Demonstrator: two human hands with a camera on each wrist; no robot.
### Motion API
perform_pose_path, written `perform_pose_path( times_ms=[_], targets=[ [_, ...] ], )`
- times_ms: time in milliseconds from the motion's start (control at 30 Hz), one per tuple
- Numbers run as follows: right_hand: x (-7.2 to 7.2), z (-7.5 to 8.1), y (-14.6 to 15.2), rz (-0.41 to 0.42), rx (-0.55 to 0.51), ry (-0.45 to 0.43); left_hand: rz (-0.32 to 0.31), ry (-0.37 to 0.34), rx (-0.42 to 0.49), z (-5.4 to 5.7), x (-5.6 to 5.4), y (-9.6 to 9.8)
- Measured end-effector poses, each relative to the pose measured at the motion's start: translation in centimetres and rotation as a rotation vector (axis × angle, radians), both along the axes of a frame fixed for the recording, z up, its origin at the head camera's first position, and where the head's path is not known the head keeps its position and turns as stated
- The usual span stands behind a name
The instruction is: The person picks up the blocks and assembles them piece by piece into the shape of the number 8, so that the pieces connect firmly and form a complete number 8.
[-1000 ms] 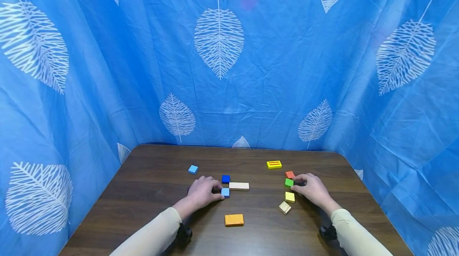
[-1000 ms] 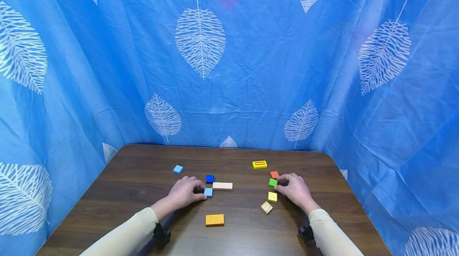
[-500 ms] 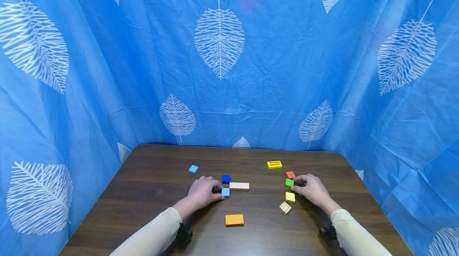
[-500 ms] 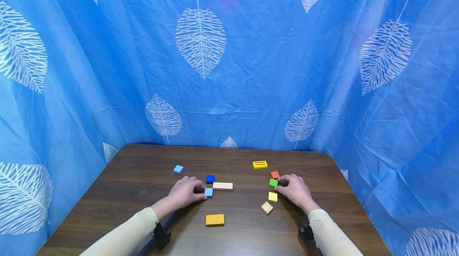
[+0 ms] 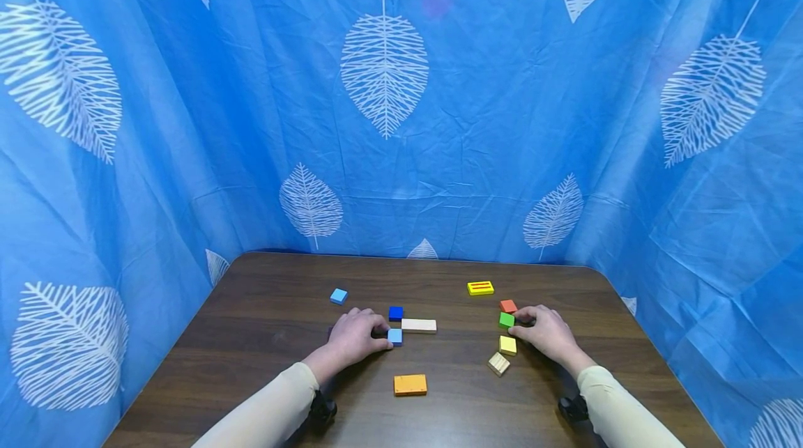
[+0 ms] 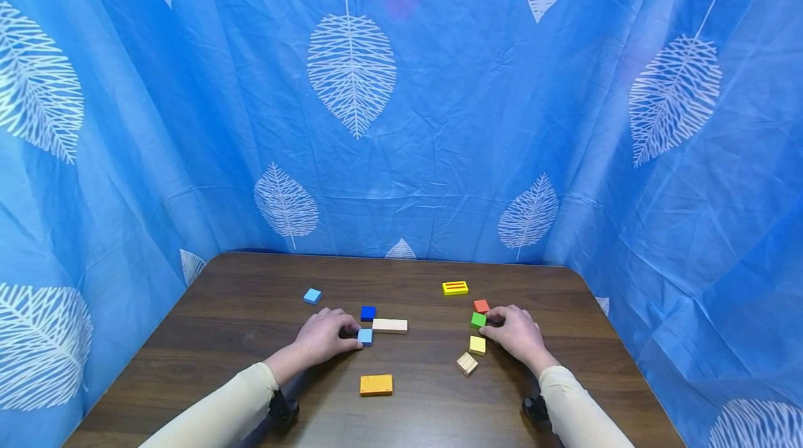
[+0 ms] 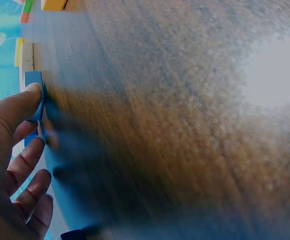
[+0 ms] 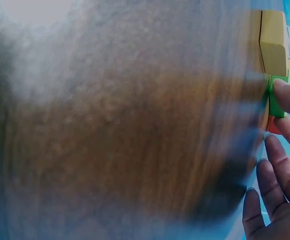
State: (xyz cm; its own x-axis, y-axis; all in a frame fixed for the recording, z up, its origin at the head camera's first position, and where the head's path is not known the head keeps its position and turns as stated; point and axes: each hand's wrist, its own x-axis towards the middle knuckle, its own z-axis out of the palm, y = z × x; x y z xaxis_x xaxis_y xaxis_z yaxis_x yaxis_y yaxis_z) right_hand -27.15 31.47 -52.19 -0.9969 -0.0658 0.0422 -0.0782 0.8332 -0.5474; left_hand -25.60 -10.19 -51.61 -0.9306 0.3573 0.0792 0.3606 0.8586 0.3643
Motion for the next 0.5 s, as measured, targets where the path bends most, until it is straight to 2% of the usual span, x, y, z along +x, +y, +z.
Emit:
perform_pose_path(
  times_ms=[500],
  targets=[
    [0.58, 0.19, 0.04, -0.033, -0.001, -0.014, 0.005, -0.009, 0.005, 0.15, 0.12, 0.10]
  ],
)
